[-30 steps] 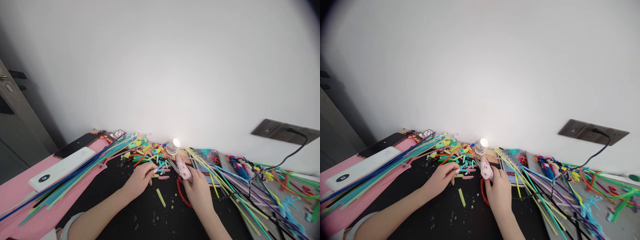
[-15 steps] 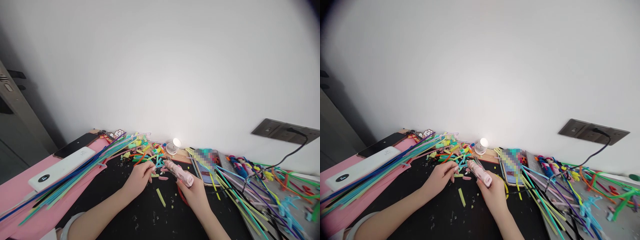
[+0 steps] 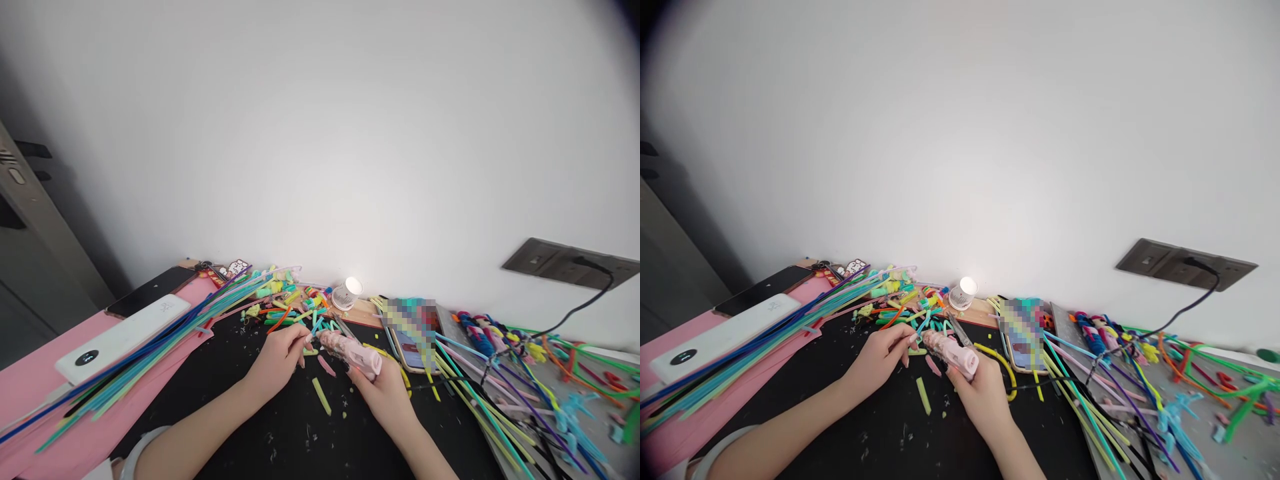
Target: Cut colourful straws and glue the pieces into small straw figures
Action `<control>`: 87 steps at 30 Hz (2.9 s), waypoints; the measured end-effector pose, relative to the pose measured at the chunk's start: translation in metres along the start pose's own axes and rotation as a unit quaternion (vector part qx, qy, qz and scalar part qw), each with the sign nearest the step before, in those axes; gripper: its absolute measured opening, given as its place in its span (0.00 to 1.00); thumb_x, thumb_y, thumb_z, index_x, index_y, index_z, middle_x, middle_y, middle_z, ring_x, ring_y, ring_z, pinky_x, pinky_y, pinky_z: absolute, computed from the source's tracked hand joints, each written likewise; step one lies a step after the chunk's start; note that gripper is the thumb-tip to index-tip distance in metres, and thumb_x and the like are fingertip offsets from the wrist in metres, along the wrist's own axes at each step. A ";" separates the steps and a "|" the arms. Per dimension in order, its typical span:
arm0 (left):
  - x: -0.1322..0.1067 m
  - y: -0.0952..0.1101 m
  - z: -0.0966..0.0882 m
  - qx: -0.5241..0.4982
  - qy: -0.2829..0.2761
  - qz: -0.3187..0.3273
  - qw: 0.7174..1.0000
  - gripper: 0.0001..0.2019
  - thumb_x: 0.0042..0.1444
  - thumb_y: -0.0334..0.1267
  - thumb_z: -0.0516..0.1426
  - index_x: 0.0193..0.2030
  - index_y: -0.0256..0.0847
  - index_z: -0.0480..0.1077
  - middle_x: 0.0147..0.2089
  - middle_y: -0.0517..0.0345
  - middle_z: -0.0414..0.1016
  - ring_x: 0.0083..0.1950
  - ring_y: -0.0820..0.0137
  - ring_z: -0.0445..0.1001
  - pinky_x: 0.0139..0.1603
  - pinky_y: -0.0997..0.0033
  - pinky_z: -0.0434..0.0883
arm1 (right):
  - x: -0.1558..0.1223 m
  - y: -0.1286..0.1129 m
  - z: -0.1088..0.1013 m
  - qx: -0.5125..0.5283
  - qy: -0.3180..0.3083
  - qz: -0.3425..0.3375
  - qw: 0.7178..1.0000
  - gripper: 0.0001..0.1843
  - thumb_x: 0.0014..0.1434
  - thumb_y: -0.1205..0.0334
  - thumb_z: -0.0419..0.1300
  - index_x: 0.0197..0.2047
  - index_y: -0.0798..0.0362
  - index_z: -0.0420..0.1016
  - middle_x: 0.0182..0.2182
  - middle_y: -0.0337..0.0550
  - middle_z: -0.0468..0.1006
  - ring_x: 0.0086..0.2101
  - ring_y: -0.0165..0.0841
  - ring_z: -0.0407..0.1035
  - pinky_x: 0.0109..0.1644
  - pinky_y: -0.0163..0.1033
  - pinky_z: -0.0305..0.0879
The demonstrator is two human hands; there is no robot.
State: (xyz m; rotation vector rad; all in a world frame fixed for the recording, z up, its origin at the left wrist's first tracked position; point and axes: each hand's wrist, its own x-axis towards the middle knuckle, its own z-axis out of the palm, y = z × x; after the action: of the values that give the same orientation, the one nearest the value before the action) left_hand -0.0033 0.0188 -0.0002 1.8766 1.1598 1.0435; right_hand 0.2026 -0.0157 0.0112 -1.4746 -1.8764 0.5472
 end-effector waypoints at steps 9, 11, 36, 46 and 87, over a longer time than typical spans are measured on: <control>0.000 0.001 0.001 0.004 0.002 0.003 1.000 0.11 0.60 0.36 0.44 0.30 0.40 0.64 0.23 0.64 0.68 0.22 0.73 0.68 0.31 0.74 0.64 | -0.001 0.000 0.000 0.007 -0.002 0.003 1.000 0.08 0.53 0.64 0.54 0.30 0.54 0.75 0.24 0.41 0.76 0.34 0.40 0.73 0.38 0.38 0.69; 0.000 0.001 0.000 0.005 0.003 0.003 1.000 0.11 0.60 0.35 0.44 0.30 0.40 0.64 0.21 0.65 0.66 0.22 0.73 0.68 0.31 0.74 0.63 | -0.001 0.000 0.000 0.012 -0.002 0.007 1.000 0.09 0.53 0.64 0.54 0.31 0.55 0.75 0.25 0.41 0.77 0.34 0.40 0.73 0.38 0.38 0.69; -0.001 0.002 0.000 0.007 0.002 0.012 1.000 0.11 0.61 0.34 0.44 0.31 0.40 0.64 0.21 0.65 0.66 0.22 0.73 0.68 0.32 0.74 0.62 | 0.001 -0.004 -0.003 0.036 0.003 -0.011 0.999 0.16 0.55 0.62 0.54 0.46 0.54 0.75 0.40 0.45 0.79 0.40 0.41 0.73 0.44 0.40 0.69; 0.001 0.002 -0.001 0.013 0.006 0.011 1.000 0.11 0.61 0.35 0.45 0.31 0.39 0.64 0.20 0.66 0.65 0.22 0.73 0.67 0.31 0.75 0.61 | 0.000 0.001 -0.001 0.013 0.021 -0.007 1.000 0.15 0.54 0.62 0.54 0.43 0.55 0.76 0.38 0.46 0.80 0.39 0.42 0.73 0.41 0.39 0.69; 0.000 0.003 -0.003 0.020 0.021 0.017 0.999 0.11 0.60 0.35 0.45 0.30 0.39 0.64 0.20 0.64 0.66 0.22 0.73 0.67 0.32 0.74 0.62 | 0.002 0.011 0.000 -0.055 0.035 0.010 0.998 0.15 0.55 0.61 0.54 0.45 0.53 0.74 0.40 0.44 0.79 0.39 0.39 0.73 0.40 0.37 0.69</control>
State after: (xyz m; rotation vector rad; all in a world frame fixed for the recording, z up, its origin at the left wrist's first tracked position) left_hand -0.0050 0.0178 0.0034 1.9207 1.1836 1.0898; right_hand 0.2101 -0.0110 0.0040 -1.5648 -1.8648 0.4018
